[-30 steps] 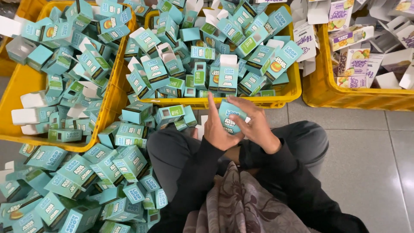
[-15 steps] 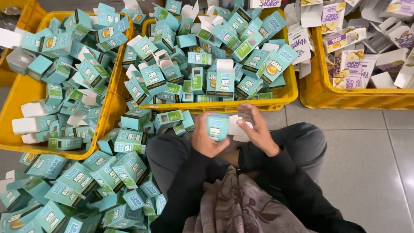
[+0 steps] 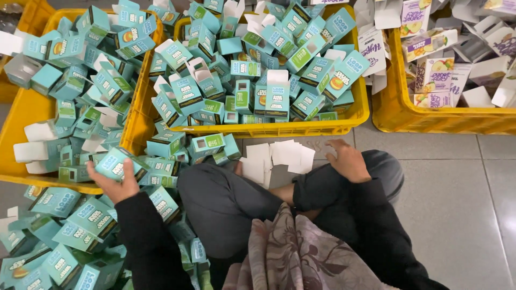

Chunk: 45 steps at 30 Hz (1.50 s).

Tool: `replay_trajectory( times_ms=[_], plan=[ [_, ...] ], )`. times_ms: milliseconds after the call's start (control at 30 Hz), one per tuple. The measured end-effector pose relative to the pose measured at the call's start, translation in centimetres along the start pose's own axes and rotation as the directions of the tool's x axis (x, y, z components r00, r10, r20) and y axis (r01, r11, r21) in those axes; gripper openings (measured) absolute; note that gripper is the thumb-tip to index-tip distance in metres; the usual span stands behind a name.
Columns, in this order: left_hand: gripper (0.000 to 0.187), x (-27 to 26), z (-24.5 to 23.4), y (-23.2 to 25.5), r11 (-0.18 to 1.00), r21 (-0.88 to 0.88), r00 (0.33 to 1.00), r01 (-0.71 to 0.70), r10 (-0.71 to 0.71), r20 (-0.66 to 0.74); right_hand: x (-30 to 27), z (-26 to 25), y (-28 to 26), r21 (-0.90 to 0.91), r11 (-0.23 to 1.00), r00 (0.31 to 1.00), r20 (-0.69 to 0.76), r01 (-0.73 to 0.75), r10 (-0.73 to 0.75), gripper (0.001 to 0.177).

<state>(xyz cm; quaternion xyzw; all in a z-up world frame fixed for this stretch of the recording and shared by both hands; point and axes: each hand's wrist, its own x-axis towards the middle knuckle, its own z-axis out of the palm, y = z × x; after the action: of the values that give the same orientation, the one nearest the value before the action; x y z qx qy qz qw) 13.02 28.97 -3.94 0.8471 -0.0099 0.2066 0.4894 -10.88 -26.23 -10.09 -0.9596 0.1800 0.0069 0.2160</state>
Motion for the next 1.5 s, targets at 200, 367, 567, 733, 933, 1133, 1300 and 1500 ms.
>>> replay_trajectory(
  times_ms=[200, 367, 567, 733, 933, 1133, 1300, 1500],
  plan=[
    [0.089, 0.6, -0.3, -0.9, 0.973, 0.209, 0.995, 0.101, -0.103, -0.006, -0.3, 0.4, -0.1, -0.147, 0.989, 1.000, 0.005, -0.023, 0.024, 0.044],
    [0.070, 2.8, -0.6, -8.3, 0.975, -0.085, 0.979, 0.205, -0.204, 0.010, -0.4, 0.6, 0.2, -0.177, 0.984, 1.000, 0.012, -0.002, 0.004, 0.044],
    [0.064, 3.2, -1.7, -7.6, 0.920, -0.280, 0.953, 0.276, -0.299, -0.044, 0.0, 0.8, 0.1, -0.236, 0.972, 0.995, 0.096, -0.013, 0.036, 0.038],
    [0.077, 4.7, -0.2, -4.5, 0.947, -0.321, 0.984, -0.002, -0.056, -0.171, 0.2, 1.3, 0.3, -0.252, 0.967, 0.995, 0.088, -0.027, 0.051, 0.038],
    [0.085, 6.7, -1.2, -4.3, 0.868, 0.468, 0.939, 0.166, -0.283, 0.193, -0.4, 1.5, 0.2, -0.233, 0.972, 0.999, 0.046, -0.014, 0.025, 0.034],
    [0.093, 9.0, -3.7, -11.8, 0.668, 0.740, 0.736, 0.075, -0.538, 0.412, 0.3, 2.0, 0.8, -0.283, 0.959, 0.999, 0.018, -0.020, 0.026, 0.032],
    [0.079, 5.4, -8.2, -5.1, 0.764, 0.606, 0.771, 0.222, -0.518, 0.371, 0.4, 1.4, 0.8, -0.265, 0.964, 0.991, 0.129, 0.014, 0.022, 0.037],
    [0.046, 3.4, -9.6, -10.1, 0.726, 0.632, 0.961, -0.272, 0.166, 0.223, 1.7, 1.3, 0.8, -0.085, 0.996, 1.000, 0.007, 0.029, -0.029, 0.043]
  ],
)
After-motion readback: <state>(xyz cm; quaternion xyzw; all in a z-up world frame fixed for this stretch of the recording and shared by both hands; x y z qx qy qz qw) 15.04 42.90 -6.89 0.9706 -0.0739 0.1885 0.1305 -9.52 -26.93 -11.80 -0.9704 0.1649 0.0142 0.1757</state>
